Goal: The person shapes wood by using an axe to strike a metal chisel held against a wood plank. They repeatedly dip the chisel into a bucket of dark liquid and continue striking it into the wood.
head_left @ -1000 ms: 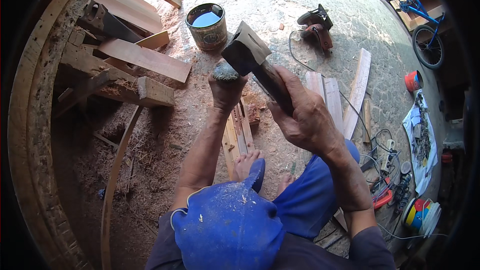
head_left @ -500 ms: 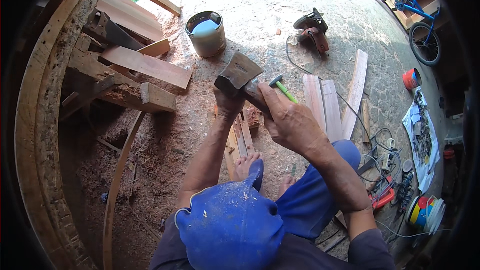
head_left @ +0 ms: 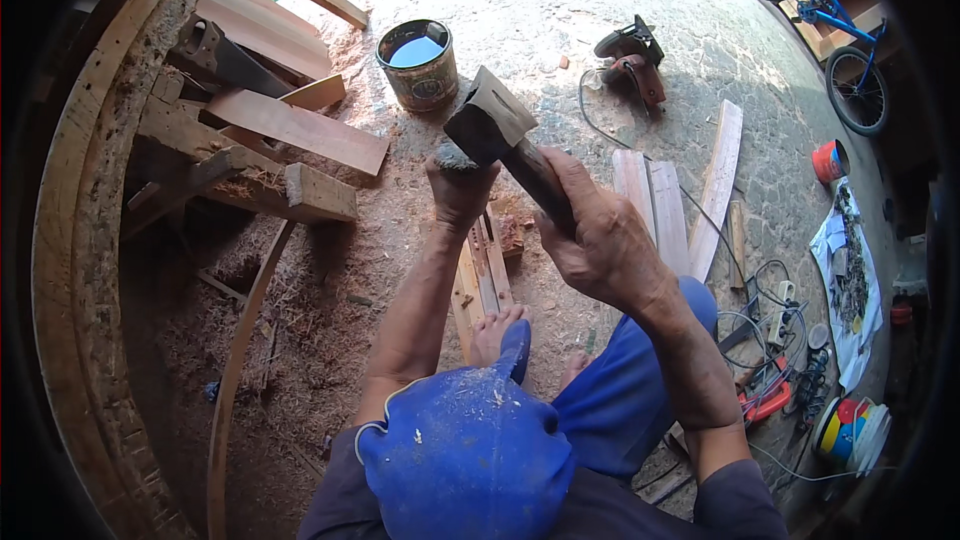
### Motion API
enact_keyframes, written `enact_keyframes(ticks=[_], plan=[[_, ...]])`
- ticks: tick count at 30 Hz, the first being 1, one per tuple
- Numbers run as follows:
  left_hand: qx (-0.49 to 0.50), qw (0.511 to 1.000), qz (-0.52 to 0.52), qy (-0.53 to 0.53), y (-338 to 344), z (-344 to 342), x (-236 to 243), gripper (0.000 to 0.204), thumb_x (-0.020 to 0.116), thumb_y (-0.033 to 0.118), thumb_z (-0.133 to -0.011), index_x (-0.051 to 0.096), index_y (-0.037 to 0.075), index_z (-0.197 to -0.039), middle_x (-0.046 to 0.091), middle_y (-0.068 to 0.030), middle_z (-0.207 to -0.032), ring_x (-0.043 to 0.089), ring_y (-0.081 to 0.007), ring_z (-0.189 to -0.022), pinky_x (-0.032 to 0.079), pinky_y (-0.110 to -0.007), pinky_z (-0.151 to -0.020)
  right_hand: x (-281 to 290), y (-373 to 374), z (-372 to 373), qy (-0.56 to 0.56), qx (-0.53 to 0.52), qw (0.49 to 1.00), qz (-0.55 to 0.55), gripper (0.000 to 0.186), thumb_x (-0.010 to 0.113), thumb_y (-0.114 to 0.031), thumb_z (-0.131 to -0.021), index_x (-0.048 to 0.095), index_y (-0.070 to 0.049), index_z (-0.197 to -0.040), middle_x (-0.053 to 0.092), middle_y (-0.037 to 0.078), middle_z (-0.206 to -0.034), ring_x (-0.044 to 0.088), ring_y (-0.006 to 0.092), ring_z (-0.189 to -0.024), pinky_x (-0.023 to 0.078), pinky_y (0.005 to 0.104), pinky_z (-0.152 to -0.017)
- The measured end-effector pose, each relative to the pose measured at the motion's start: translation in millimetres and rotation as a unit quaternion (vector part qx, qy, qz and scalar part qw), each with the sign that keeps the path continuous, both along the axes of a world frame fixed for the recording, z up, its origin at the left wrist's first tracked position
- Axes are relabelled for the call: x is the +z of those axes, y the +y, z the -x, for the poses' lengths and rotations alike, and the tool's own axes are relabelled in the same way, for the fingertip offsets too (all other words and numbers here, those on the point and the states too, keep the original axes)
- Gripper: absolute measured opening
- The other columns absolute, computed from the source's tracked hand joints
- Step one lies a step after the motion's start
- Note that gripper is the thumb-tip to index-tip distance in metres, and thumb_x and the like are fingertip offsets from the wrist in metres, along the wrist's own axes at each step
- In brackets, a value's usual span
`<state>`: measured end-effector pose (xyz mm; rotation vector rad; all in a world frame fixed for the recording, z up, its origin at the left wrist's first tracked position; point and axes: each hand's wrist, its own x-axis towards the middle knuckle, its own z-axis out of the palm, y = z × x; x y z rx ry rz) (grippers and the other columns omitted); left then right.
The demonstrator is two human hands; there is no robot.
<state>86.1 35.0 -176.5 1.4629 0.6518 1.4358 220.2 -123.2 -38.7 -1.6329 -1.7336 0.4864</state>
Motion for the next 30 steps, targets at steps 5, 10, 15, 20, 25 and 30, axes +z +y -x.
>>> enact_keyframes(ticks=[5,10,15,20,25,30], plan=[[0.045,0.992,-0.068,0.093,0.7,6.9,7.6,0.023,0.08,0.005,-0.083,0.073,0.004,-0.105,0.076,-0.0033,-0.094,0.072,-0.0112,-0.085,0.057,-0.03,-0.074,4.3,-4.1,-7.1,-0.035,0.007,0.999,0.008,0.063,0.062,-0.006,-0.086,0.04,-0.005,-0.145,0.067,0.028,-0.099,0.068,0.0462,-0.091,0.054,0.0529,-0.078],[0.029,0.997,-0.063,0.017,-3.9,-12.6,11.0,0.013,0.072,0.002,-0.08,0.071,0.002,-0.093,0.074,-0.0024,-0.084,0.069,-0.0097,-0.077,0.055,-0.029,-0.07,28.3,-7.7,-12.2,-0.023,0.013,0.996,-0.085,0.062,0.066,-0.003,-0.088,0.044,-0.004,-0.146,0.069,0.028,-0.101,0.071,0.0445,-0.091,0.057,0.0477,-0.075],[0.066,0.994,-0.053,0.076,-0.6,-1.3,-10.5,0.01,0.075,0.005,-0.081,0.068,0.002,-0.088,0.068,-0.0012,-0.073,0.064,-0.0102,-0.066,0.052,-0.032,-0.063,45.2,-4.6,-7.1,-0.027,0.035,0.987,-0.155,0.062,0.065,-0.002,-0.087,0.043,-0.005,-0.146,0.069,0.028,-0.104,0.072,0.0421,-0.09,0.059,0.0474,-0.076],[0.02,0.999,-0.02,0.023,-12.6,-9.6,-7.7,0.018,0.078,0.008,-0.083,0.069,0.004,-0.098,0.07,-0.0014,-0.087,0.067,-0.0124,-0.078,0.054,-0.032,-0.071,17.2,3.0,0.7,-0.185,-0.009,0.982,-0.025,0.07,0.065,-0.002,-0.087,0.035,-0.011,-0.149,0.068,0.023,-0.098,0.071,0.0425,-0.081,0.059,0.051,-0.069],[0.127,0.955,-0.216,0.162,-5.0,1.3,-16.1,0.025,0.076,0.006,-0.085,0.068,0.003,-0.108,0.071,-0.004,-0.103,0.068,-0.0151,-0.093,0.055,-0.032,-0.079,-20.0,11.2,4.4,-0.209,0.019,0.975,0.069,0.057,0.06,-0.01,-0.092,0.038,-0.004,-0.144,0.068,0.023,-0.092,0.071,0.0404,-0.079,0.058,0.0498,-0.066],[0.071,0.995,-0.06,0.021,-7.9,-16.1,14.4,0.015,0.076,0.007,-0.083,0.069,0.003,-0.096,0.071,-0.0049,-0.084,0.067,-0.0161,-0.076,0.054,-0.033,-0.07,14.4,4.7,-2.3,-0.081,-0.002,0.997,-0.014,0.063,0.063,-0.004,-0.088,0.042,-0.007,-0.147,0.068,0.026,-0.098,0.07,0.0451,-0.086,0.055,0.0517,-0.073]])
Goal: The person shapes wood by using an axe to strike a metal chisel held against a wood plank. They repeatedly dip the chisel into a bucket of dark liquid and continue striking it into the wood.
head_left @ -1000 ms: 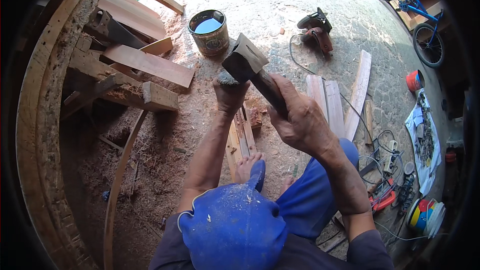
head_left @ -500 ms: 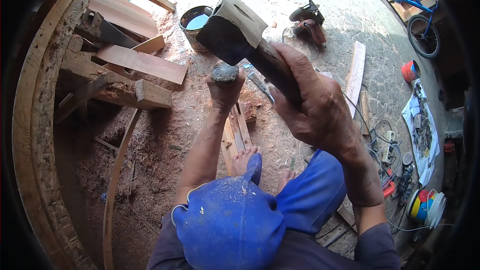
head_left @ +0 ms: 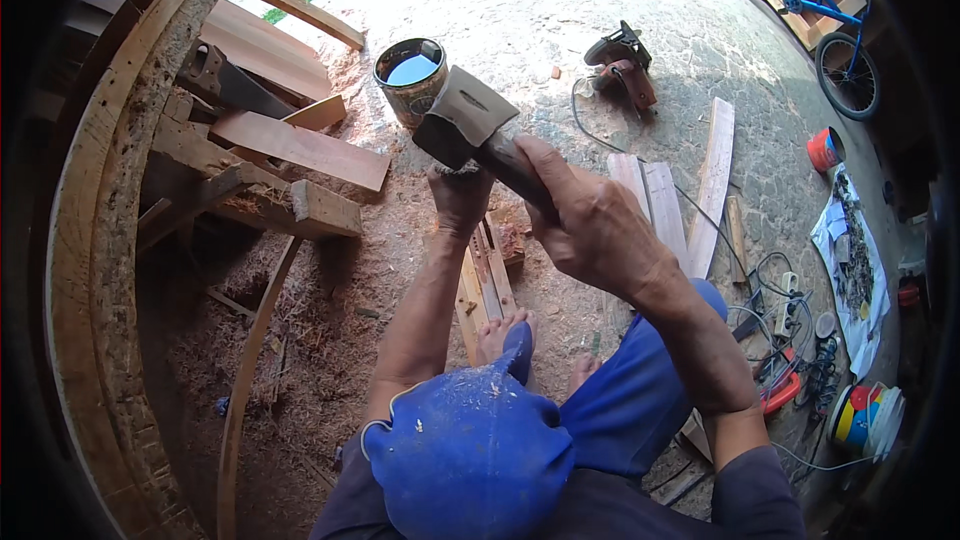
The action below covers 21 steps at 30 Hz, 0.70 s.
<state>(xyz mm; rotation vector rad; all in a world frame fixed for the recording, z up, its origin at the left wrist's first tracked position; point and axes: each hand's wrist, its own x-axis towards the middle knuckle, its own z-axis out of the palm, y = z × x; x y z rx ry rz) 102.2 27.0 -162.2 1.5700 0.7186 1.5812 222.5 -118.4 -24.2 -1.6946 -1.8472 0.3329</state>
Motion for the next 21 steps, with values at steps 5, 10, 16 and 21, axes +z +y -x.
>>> enact_keyframes(ticks=[5,10,16,21], plan=[[0.054,0.986,-0.06,0.144,1.7,15.8,-33.3,0.013,0.078,0.006,-0.08,0.066,0.003,-0.082,0.066,-0.0026,-0.069,0.064,-0.0133,-0.066,0.052,-0.034,-0.065,70.0,10.4,7.4,0.053,0.014,0.961,-0.272,0.065,0.066,0.004,-0.084,0.044,-0.011,-0.144,0.069,0.019,-0.1,0.074,0.0368,-0.084,0.057,0.0419,-0.068],[0.004,0.994,-0.018,0.103,-19.4,7.3,-28.6,0.025,0.079,0.012,-0.084,0.066,0.004,-0.103,0.068,-0.0057,-0.093,0.065,-0.0184,-0.088,0.053,-0.036,-0.081,-24.4,-2.3,-1.0,-0.075,0.003,0.997,0.025,0.062,0.065,-0.004,-0.086,0.038,-0.004,-0.143,0.067,0.022,-0.088,0.071,0.0406,-0.076,0.059,0.0492,-0.065],[-0.098,0.99,0.064,0.08,7.3,26.7,-50.3,0.027,0.074,0.014,-0.09,0.066,0.005,-0.115,0.068,-0.0064,-0.107,0.065,-0.0181,-0.098,0.054,-0.036,-0.083,-19.1,-16.0,4.7,-0.066,0.023,0.996,0.059,0.068,0.066,-0.007,-0.086,0.037,-0.005,-0.148,0.067,0.024,-0.096,0.07,0.0433,-0.082,0.058,0.0506,-0.07],[-0.132,0.984,0.119,0.003,13.1,13.1,-18.8,0.01,0.072,0.008,-0.089,0.065,0.002,-0.086,0.065,0.0006,-0.074,0.062,-0.0123,-0.067,0.051,-0.032,-0.064,65.9,0.0,-1.1,0.04,0.023,0.968,-0.245,0.063,0.064,0.005,-0.082,0.047,-0.006,-0.142,0.069,0.022,-0.09,0.073,0.038,-0.083,0.058,0.0457,-0.067]])
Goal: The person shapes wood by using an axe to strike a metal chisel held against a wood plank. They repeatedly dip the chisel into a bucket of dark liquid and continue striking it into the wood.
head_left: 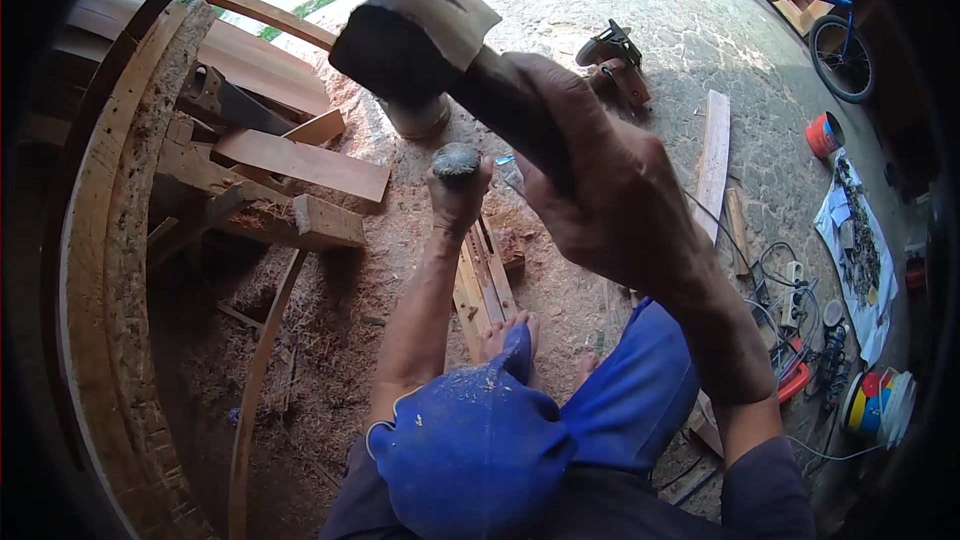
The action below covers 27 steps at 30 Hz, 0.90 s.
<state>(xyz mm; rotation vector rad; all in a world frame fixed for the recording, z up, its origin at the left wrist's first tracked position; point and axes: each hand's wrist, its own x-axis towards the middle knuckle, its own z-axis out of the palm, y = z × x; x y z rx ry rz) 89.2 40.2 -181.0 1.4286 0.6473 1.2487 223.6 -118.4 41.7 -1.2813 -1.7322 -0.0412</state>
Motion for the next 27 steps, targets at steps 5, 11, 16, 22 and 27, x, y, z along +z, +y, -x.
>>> enact_keyframes(ticks=[5,11,16,22,27], plan=[[0.068,0.991,-0.07,0.087,-20.7,6.8,-15.5,0.016,0.077,0.013,-0.084,0.066,0.002,-0.089,0.068,-0.007,-0.078,0.064,-0.0184,-0.072,0.052,-0.035,-0.069,3.1,5.2,12.7,0.063,0.016,0.998,-0.011,0.061,0.07,0.001,-0.08,0.041,-0.006,-0.134,0.064,0.017,-0.08,0.071,0.0353,-0.069,0.058,0.0449,-0.056],[0.099,0.954,-0.219,0.18,-48.5,6.6,-39.7,0.03,0.074,0.021,-0.086,0.069,0.006,-0.111,0.068,-0.0109,-0.106,0.065,-0.0295,-0.1,0.051,-0.043,-0.085,-96.1,-31.7,6.1,-0.147,-0.025,0.918,0.368,0.058,0.059,-0.007,-0.09,0.04,-0.003,-0.145,0.068,0.025,-0.09,0.071,0.0422,-0.08,0.057,0.0509,-0.07],[0.055,0.996,-0.058,0.046,-6.5,-4.2,-14.3,0.012,0.075,0.01,-0.086,0.066,0.002,-0.09,0.067,-0.0083,-0.079,0.062,-0.0169,-0.071,0.05,-0.034,-0.064,-47.6,-21.5,2.1,-0.022,-0.006,0.984,0.179,0.069,0.065,0.0,-0.084,0.039,-0.005,-0.148,0.068,0.027,-0.097,0.07,0.0459,-0.087,0.056,0.0518,-0.072],[0.104,0.974,-0.103,0.172,-30.8,-0.4,-28.7,0.016,0.077,0.012,-0.085,0.064,0.002,-0.085,0.065,-0.0067,-0.072,0.063,-0.0184,-0.069,0.051,-0.036,-0.066,1.9,1.4,8.9,0.027,-0.036,0.999,-0.027,0.061,0.065,0.003,-0.084,0.042,-0.005,-0.141,0.068,0.018,-0.084,0.07,0.0349,-0.066,0.057,0.0413,-0.062],[0.11,0.954,-0.214,0.177,-53.8,7.2,-46.3,0.029,0.078,0.017,-0.083,0.067,0.005,-0.106,0.068,-0.0104,-0.098,0.066,-0.0269,-0.093,0.052,-0.04,-0.082,-114.8,-23.7,1.5,-0.156,-0.049,0.916,0.367,0.061,0.061,-0.007,-0.087,0.038,-0.006,-0.144,0.068,0.025,-0.091,0.071,0.0429,-0.081,0.058,0.0525,-0.068]])
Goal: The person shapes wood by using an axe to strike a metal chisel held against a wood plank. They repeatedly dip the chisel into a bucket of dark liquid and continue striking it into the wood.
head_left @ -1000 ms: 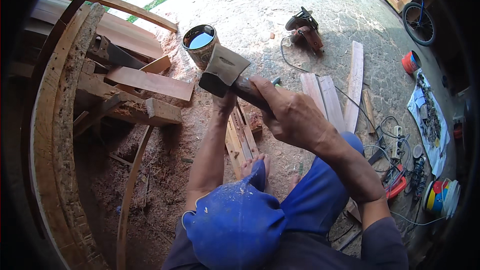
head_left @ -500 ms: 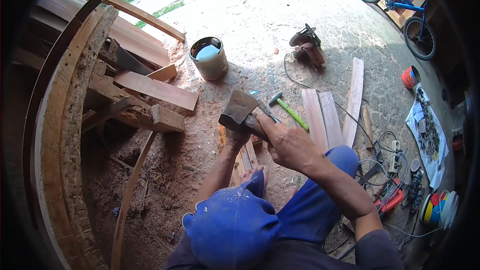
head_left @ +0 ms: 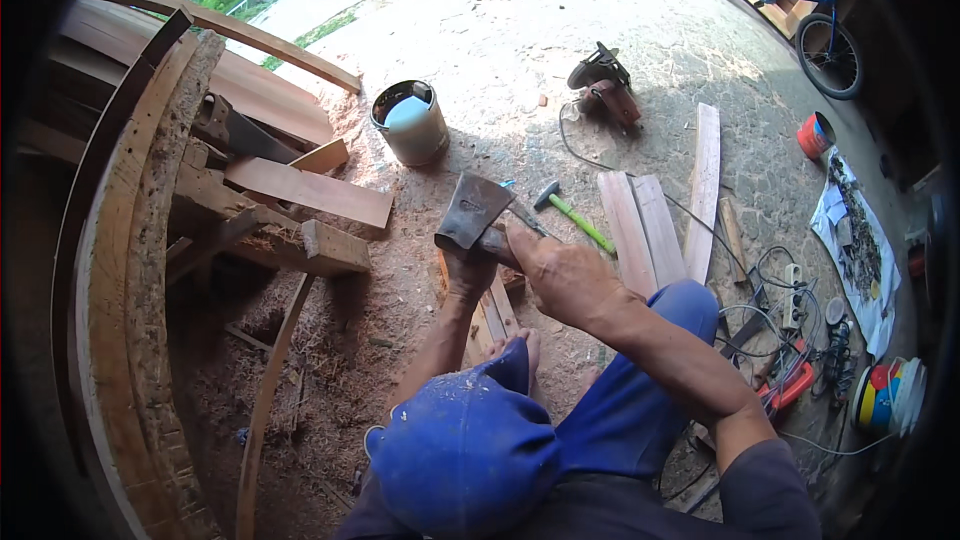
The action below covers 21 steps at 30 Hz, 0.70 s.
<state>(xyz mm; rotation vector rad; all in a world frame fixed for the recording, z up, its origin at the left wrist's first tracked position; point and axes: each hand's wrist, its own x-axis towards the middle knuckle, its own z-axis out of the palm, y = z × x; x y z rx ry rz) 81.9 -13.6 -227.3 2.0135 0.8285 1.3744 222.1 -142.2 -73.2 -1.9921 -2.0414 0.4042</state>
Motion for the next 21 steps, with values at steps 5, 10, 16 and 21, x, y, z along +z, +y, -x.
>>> enact_keyframes(ticks=[5,10,16,21], plan=[[-0.025,0.993,0.097,-0.053,16.8,2.1,4.2,0.028,0.076,0.015,-0.089,0.065,0.003,-0.112,0.067,-0.0101,-0.106,0.063,-0.02,-0.098,0.052,-0.036,-0.084,22.2,-21.2,8.6,0.09,0.019,0.991,-0.098,0.064,0.064,-0.01,-0.088,0.039,-0.007,-0.147,0.068,0.026,-0.092,0.069,0.0449,-0.081,0.057,0.0525,-0.07],[-0.071,0.97,0.18,-0.147,54.5,1.2,17.0,0.017,0.077,0.013,-0.087,0.064,0.002,-0.09,0.066,-0.0032,-0.078,0.062,-0.0136,-0.075,0.05,-0.033,-0.069,128.1,21.9,5.0,0.2,0.029,0.905,-0.375,0.059,0.066,0.001,-0.087,0.045,-0.008,-0.142,0.066,0.02,-0.09,0.068,0.0323,-0.081,0.055,0.0408,-0.068],[-0.07,0.987,0.121,-0.082,31.3,17.3,10.1,0.019,0.078,0.013,-0.084,0.067,0.002,-0.095,0.069,-0.0045,-0.082,0.066,-0.0167,-0.076,0.053,-0.036,-0.07,53.0,24.5,16.7,0.048,-0.009,0.985,-0.167,0.047,0.061,0.002,-0.084,0.043,-0.005,-0.128,0.066,0.021,-0.081,0.069,0.042,-0.072,0.058,0.0477,-0.064],[0.049,0.995,-0.056,0.062,-45.7,-1.1,14.5,0.024,0.073,0.008,-0.088,0.067,0.005,-0.111,0.07,-0.0061,-0.103,0.067,-0.0162,-0.094,0.055,-0.035,-0.079,-2.1,-21.3,-5.7,0.043,-0.002,0.999,-0.022,0.063,0.063,-0.004,-0.085,0.039,-0.009,-0.144,0.069,0.027,-0.094,0.07,0.0451,-0.083,0.057,0.0537,-0.068]])
